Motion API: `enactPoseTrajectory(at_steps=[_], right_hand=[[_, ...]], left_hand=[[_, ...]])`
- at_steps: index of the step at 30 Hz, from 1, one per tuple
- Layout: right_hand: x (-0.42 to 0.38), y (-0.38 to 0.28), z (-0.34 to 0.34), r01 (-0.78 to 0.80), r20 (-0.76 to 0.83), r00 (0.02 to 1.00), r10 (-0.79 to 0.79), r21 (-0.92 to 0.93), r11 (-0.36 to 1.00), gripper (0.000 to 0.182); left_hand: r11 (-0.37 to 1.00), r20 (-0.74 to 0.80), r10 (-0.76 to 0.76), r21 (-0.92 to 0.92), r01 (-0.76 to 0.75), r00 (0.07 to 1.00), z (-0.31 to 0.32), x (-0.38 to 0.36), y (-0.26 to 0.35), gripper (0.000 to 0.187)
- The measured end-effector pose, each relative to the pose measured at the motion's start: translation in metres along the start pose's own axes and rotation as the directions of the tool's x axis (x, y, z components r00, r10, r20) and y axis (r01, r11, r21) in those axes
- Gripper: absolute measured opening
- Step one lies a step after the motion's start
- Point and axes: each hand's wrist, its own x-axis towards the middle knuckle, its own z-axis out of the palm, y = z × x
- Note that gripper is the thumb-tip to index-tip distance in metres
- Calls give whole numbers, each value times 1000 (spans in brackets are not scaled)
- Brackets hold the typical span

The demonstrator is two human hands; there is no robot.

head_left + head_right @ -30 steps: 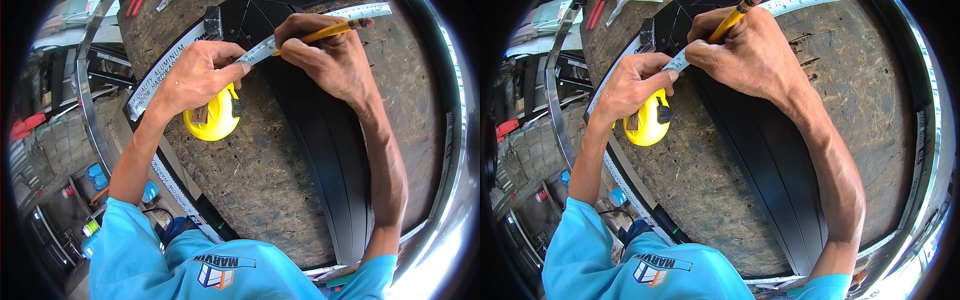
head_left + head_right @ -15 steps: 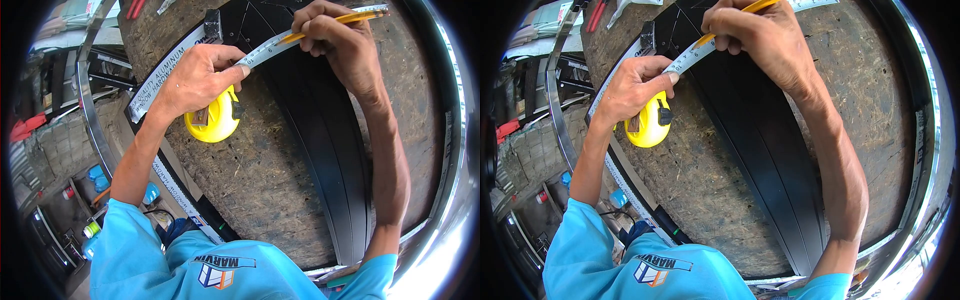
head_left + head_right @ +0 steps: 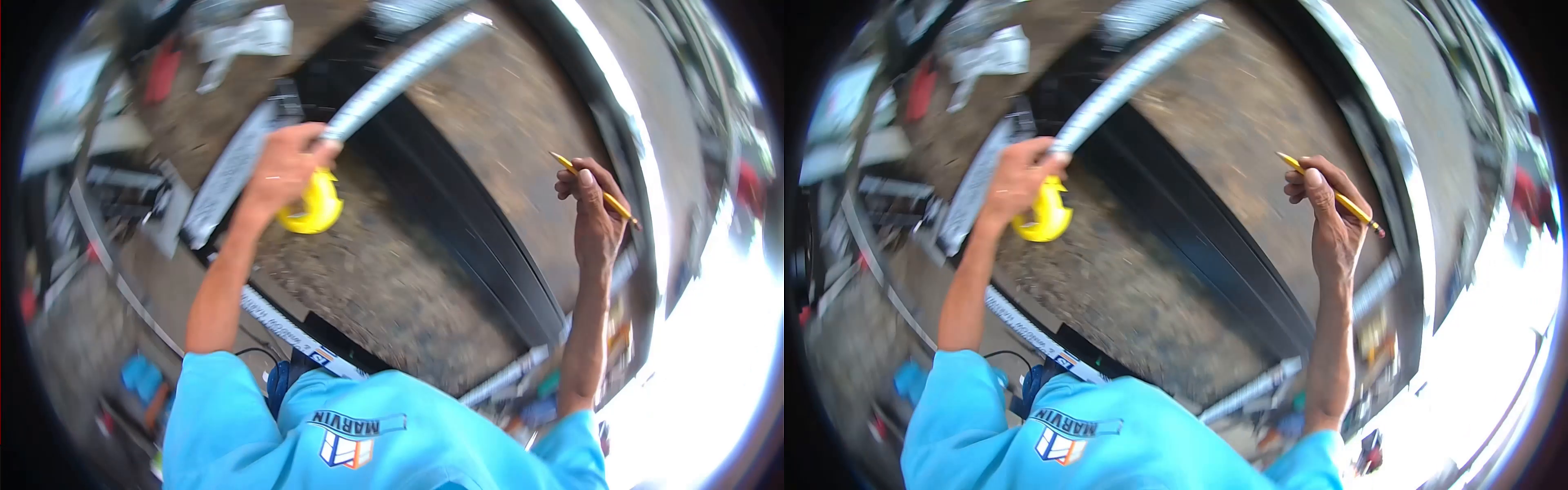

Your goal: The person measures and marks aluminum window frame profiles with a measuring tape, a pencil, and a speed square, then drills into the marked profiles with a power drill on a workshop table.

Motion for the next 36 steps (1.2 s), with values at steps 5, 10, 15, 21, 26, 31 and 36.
enactPoseTrajectory(at_steps=[5, 10, 15, 21, 26, 31, 36], right_hand=[[-215, -53, -102, -418, -712, 694, 106, -278, 865, 28], [-414, -63, -106, -544, -927, 316, 203, -2, 839, 31], [-494, -47, -113, -507, -918, 321, 235, 42, 861, 27], [-508, -14, -156, -433, -852, 445, 275, 64, 899, 23], [-514, -11, -178, -387, -773, 563, 293, 67, 920, 24], [-530, -3, -189, -393, -726, 603, 330, 89, 915, 26], [-528, -6, -189, -416, -707, 613, 352, 90, 905, 25]], left_hand=[[988, 8, 36, 150, -37, 999, 1, 9, -13, 28], [982, -37, 21, 189, -14, 999, 0, 1, -3, 31], [955, -159, 178, 265, -132, 971, 18, -33, -2, 26], [990, -15, 132, 59, -130, 991, 164, -160, 69, 22], [995, 109, 92, -38, -88, 990, 284, -227, 117, 25], [996, 151, 68, -71, -58, 986, 318, -233, 132, 25], [997, 209, 42, -67, -29, 977, 321, -220, 135, 26]])
